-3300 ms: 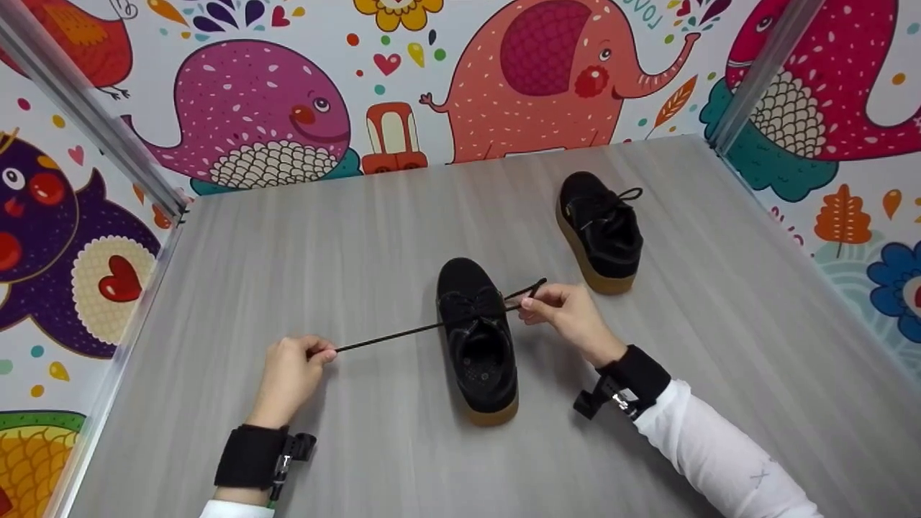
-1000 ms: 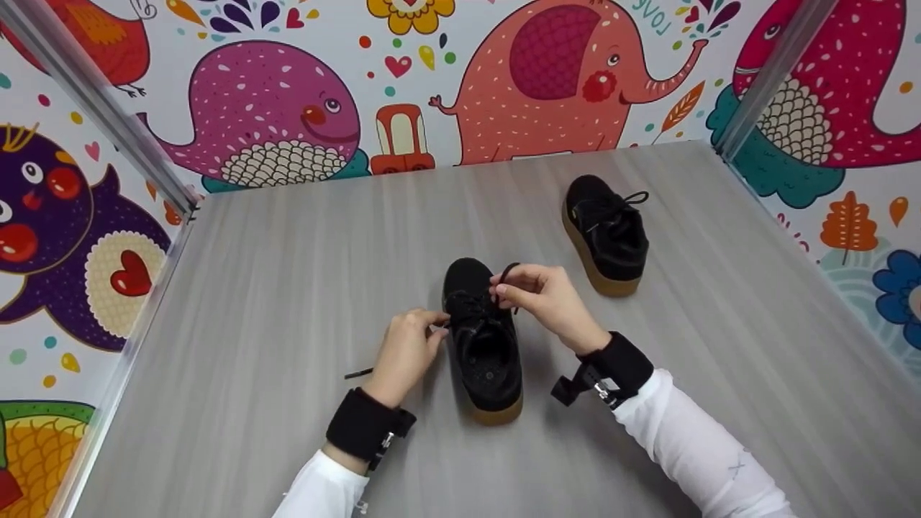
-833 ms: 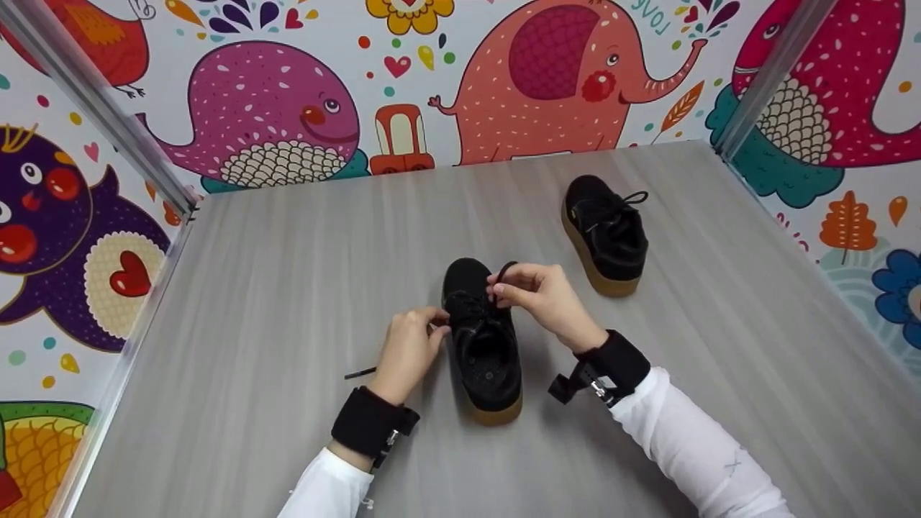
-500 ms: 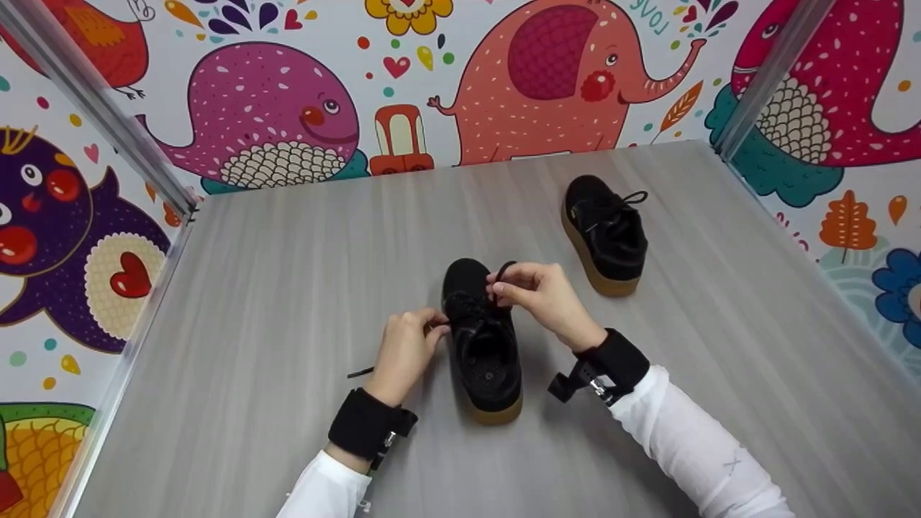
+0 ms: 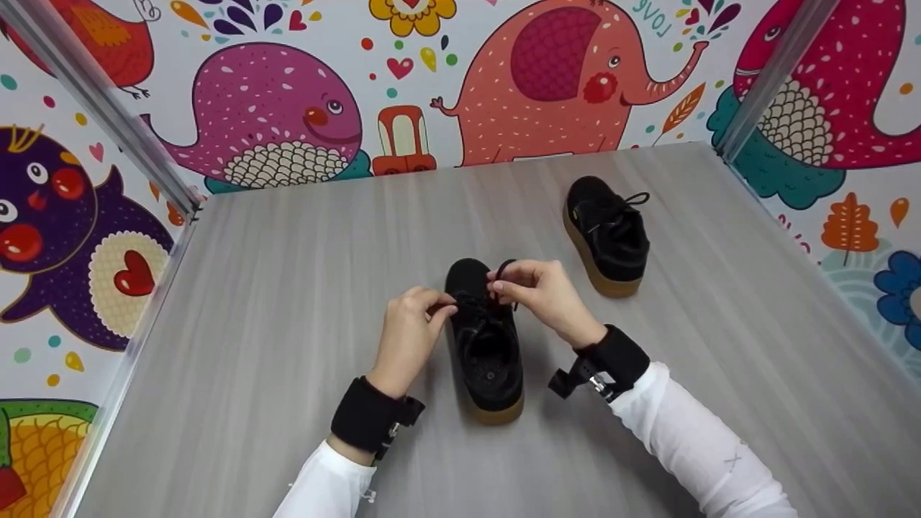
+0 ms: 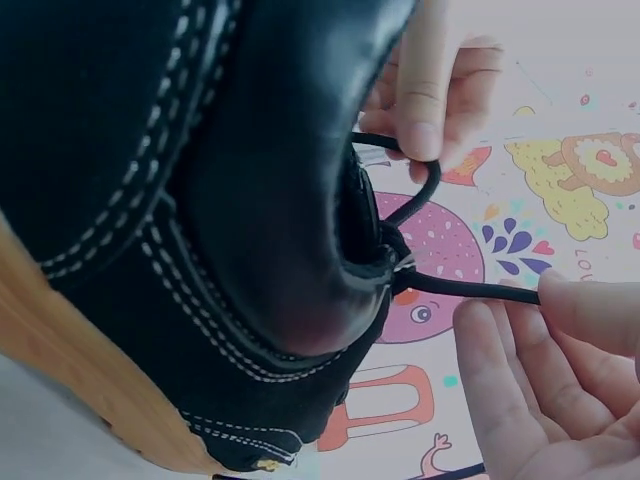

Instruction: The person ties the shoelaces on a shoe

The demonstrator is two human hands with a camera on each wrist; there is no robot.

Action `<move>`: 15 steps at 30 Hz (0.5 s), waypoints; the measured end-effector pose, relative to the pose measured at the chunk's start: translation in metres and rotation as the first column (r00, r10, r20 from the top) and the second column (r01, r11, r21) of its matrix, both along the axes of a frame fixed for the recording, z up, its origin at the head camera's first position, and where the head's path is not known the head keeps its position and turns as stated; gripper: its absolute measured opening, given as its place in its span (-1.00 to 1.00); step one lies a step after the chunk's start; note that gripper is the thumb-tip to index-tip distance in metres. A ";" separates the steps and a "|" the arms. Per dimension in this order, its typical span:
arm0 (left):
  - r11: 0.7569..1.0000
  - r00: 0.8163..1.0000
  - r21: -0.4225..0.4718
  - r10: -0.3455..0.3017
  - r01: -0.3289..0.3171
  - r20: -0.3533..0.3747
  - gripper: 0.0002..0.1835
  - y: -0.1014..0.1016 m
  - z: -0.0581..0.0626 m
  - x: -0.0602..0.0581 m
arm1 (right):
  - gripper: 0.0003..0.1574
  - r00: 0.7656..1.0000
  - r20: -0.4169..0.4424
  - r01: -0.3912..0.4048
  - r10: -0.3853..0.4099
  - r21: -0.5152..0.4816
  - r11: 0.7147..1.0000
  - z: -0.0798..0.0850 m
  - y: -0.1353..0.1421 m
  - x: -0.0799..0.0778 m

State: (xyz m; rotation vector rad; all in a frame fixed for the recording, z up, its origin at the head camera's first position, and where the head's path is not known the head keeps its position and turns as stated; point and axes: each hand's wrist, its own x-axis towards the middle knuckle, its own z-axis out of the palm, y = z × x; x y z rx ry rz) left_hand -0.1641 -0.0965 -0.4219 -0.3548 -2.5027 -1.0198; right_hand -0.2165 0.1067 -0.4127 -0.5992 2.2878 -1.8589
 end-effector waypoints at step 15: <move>0.996 0.998 0.064 -0.069 0.069 -0.006 -0.96 0.021 0.003 -0.011 | -0.75 0.999 -0.041 -0.002 0.003 0.029 1.000 0.000 -0.006 -0.009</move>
